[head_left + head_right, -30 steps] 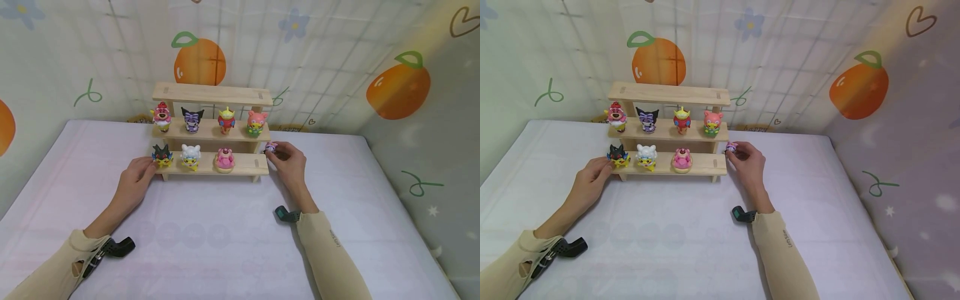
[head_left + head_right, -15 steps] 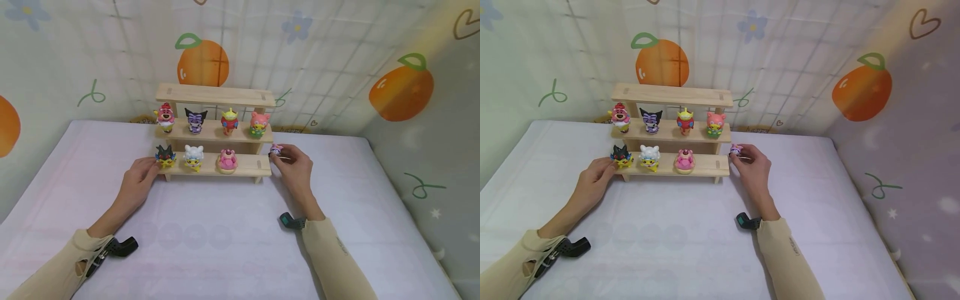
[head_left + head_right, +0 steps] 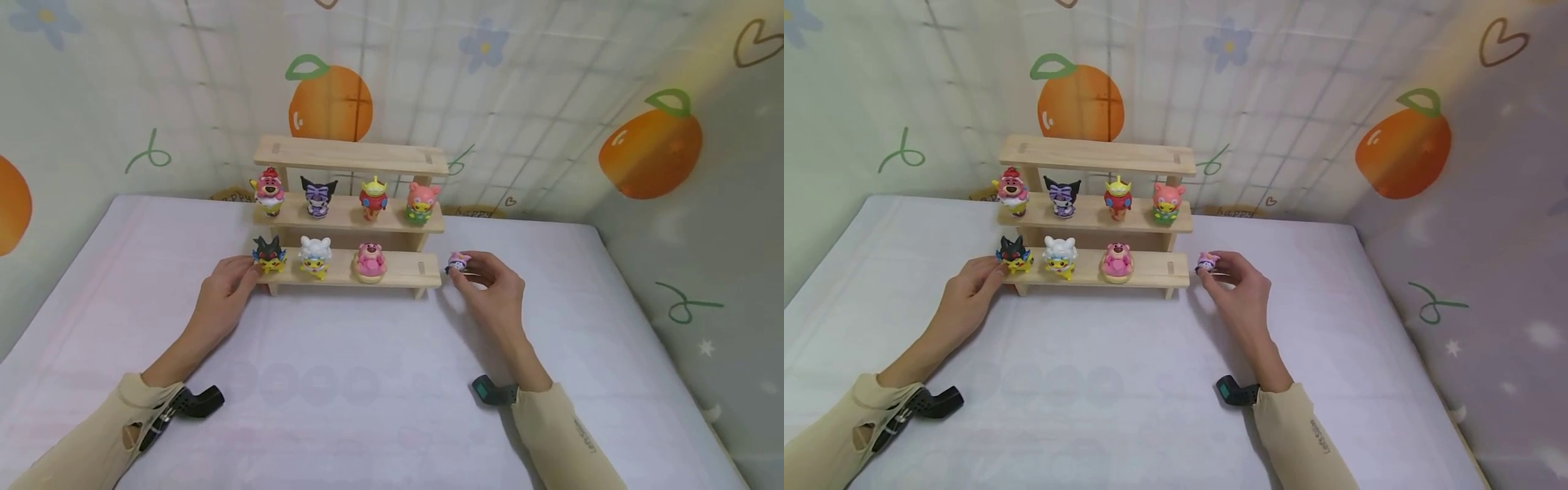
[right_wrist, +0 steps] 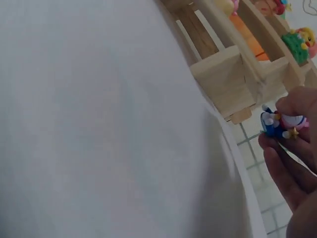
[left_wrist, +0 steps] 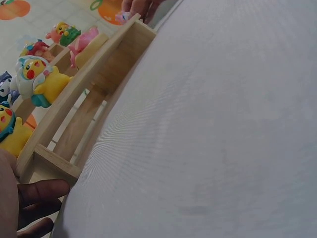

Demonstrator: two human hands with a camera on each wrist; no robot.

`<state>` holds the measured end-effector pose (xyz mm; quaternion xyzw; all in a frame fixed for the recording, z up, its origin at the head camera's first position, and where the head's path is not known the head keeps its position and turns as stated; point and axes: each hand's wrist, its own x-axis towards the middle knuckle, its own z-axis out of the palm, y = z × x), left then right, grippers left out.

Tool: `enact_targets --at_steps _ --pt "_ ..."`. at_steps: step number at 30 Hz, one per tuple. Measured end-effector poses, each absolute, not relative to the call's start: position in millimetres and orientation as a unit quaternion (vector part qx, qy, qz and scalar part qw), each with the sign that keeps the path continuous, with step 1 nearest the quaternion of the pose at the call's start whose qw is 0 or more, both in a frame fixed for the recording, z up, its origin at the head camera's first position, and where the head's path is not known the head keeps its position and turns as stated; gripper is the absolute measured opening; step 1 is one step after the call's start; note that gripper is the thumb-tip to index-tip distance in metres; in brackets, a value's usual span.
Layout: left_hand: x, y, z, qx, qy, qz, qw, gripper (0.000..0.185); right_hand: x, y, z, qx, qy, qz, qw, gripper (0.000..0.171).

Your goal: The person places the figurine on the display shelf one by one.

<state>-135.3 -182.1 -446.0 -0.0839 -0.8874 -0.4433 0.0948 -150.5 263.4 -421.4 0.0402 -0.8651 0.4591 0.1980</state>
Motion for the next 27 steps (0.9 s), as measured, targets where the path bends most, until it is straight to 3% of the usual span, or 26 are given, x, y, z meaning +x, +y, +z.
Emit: enact_targets --at_steps 9,19,27 --pt "-134 -182 -444 -0.083 -0.886 -0.446 0.093 0.044 -141 242 -402 0.073 -0.849 0.471 0.227 0.031" --pt "-134 -182 -444 -0.084 -0.888 -0.443 0.091 0.043 -136 226 -403 0.097 -0.863 0.46 0.186 0.033" --pt "-134 -182 -442 -0.082 -0.889 -0.443 0.083 0.043 -139 226 -410 0.111 -0.862 0.458 0.189 0.033"
